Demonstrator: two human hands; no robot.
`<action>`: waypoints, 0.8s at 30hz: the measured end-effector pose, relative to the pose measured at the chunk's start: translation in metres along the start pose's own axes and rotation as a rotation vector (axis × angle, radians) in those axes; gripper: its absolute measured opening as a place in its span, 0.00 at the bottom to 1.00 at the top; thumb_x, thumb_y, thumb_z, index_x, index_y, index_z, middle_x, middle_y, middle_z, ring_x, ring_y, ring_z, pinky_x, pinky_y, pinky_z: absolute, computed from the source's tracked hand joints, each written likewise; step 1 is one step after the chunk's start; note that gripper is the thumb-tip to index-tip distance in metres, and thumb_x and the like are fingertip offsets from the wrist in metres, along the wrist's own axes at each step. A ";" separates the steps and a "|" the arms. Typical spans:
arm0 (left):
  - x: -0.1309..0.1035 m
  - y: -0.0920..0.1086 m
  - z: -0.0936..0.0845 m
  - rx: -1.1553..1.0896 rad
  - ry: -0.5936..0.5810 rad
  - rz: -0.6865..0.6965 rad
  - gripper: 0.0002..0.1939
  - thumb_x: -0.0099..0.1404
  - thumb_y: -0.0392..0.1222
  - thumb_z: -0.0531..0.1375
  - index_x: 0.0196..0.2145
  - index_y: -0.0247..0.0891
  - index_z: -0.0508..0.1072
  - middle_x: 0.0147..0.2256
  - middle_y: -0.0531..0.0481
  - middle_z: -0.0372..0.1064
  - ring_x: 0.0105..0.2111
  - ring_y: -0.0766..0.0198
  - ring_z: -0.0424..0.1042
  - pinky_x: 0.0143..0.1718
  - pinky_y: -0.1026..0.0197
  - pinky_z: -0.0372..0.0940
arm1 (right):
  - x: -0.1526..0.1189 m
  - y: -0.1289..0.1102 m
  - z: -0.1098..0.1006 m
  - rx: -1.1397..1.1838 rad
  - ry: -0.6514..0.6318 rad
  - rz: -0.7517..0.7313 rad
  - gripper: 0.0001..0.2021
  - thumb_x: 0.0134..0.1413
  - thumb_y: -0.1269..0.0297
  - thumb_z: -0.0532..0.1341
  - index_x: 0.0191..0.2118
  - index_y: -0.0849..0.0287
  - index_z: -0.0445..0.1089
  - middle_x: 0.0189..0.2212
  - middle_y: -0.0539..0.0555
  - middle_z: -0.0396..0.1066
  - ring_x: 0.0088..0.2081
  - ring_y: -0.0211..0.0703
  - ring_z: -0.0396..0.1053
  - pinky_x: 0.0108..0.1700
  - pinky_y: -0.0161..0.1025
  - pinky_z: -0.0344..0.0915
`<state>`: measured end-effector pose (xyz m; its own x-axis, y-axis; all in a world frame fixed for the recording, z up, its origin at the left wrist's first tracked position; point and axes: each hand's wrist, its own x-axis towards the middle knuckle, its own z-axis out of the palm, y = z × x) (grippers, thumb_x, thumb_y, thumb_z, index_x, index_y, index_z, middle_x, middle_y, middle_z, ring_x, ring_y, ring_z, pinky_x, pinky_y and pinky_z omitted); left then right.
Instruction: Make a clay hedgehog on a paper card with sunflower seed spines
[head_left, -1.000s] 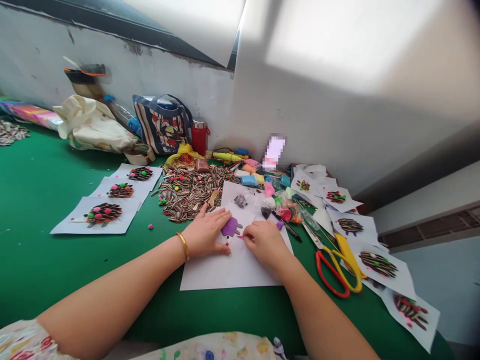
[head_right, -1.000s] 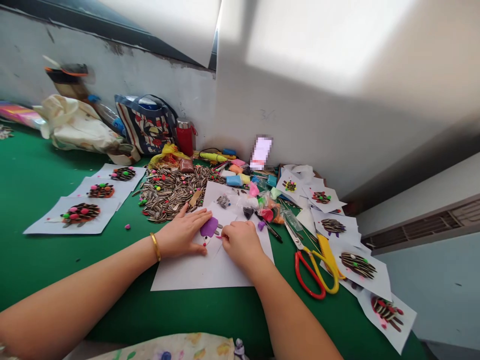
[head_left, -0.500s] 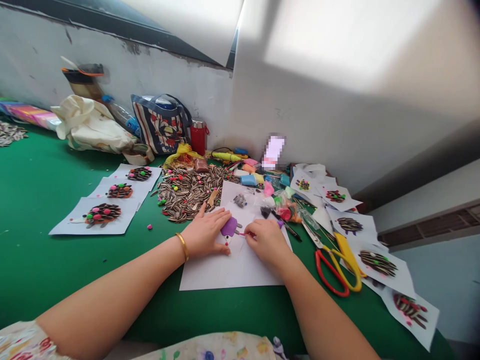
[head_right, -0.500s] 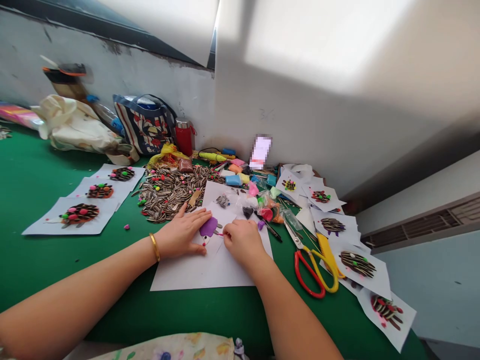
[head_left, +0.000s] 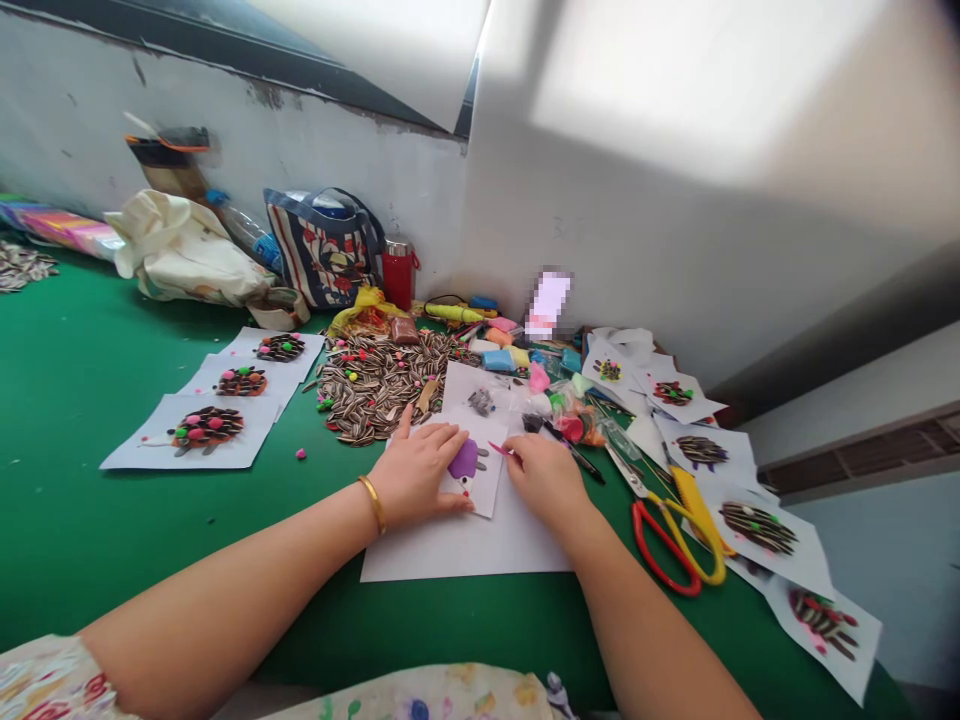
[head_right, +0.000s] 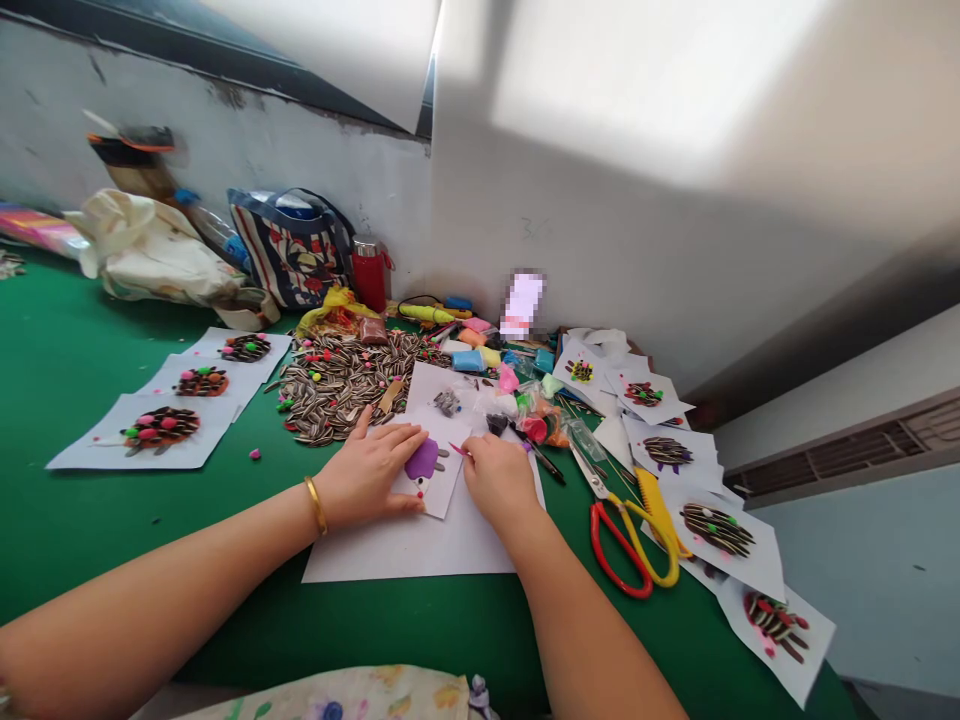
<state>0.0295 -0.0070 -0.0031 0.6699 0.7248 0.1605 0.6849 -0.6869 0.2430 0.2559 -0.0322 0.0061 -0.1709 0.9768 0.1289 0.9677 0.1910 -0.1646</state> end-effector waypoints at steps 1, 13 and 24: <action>0.000 0.001 0.000 0.003 0.007 0.003 0.46 0.55 0.71 0.58 0.64 0.43 0.59 0.61 0.39 0.61 0.61 0.42 0.58 0.65 0.37 0.20 | 0.000 0.000 -0.001 -0.006 0.001 -0.002 0.09 0.60 0.69 0.57 0.40 0.54 0.75 0.35 0.53 0.75 0.38 0.43 0.70 0.38 0.39 0.55; -0.001 -0.003 0.000 0.009 0.007 0.021 0.45 0.56 0.70 0.58 0.64 0.42 0.58 0.61 0.39 0.61 0.62 0.44 0.58 0.64 0.37 0.15 | -0.002 0.001 -0.004 -0.017 0.109 -0.058 0.11 0.61 0.68 0.59 0.41 0.48 0.78 0.36 0.52 0.74 0.41 0.45 0.62 0.52 0.47 0.42; -0.001 -0.003 0.001 0.025 0.011 0.027 0.46 0.56 0.70 0.58 0.64 0.39 0.58 0.61 0.39 0.61 0.62 0.46 0.58 0.65 0.39 0.19 | 0.000 0.000 0.002 -0.038 0.125 -0.086 0.08 0.61 0.64 0.60 0.36 0.49 0.79 0.32 0.51 0.73 0.40 0.44 0.61 0.50 0.47 0.42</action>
<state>0.0270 -0.0057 -0.0051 0.6852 0.7065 0.1770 0.6736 -0.7072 0.2148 0.2557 -0.0315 0.0046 -0.2313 0.9370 0.2617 0.9573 0.2672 -0.1105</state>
